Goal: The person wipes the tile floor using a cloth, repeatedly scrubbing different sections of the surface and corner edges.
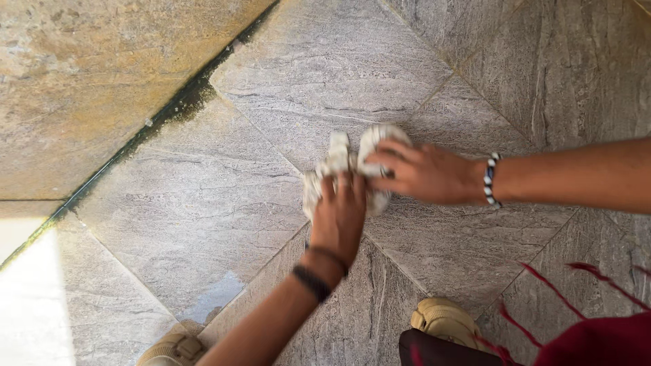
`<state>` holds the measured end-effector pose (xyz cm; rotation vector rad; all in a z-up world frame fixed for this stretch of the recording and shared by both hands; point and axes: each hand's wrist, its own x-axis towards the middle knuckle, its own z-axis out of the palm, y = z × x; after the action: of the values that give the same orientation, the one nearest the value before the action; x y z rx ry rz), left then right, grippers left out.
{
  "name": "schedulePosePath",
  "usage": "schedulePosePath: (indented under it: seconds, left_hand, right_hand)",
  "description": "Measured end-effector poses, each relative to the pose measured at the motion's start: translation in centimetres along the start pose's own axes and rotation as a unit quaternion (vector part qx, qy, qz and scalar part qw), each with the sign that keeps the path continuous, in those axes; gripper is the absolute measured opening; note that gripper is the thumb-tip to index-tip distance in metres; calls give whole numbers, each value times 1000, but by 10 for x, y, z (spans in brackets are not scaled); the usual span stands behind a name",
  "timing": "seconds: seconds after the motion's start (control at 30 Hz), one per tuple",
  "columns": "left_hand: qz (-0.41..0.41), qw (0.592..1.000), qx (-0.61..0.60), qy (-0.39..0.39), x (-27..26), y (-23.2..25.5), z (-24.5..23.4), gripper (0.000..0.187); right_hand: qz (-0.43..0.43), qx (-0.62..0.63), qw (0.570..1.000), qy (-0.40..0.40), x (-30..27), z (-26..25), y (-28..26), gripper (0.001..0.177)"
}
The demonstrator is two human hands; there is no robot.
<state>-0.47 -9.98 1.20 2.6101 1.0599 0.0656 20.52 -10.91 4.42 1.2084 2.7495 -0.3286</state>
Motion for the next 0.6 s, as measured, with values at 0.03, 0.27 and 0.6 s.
schedulePosePath:
  seconds: [0.03,0.27,0.6]
  left_hand:
    - [19,1000,5,4,-20,6,-1,48]
    - [27,998,0,-52,-54,19,-5,50]
    - [-73,994,74,40,75,-59,-5,64]
  right_hand:
    - [-33,12,999,-3,-6,2,-11,42]
    - [-122,34,990,-61,-10,1,-31,37]
    - [110,-27,993,26,61,-21,57,51]
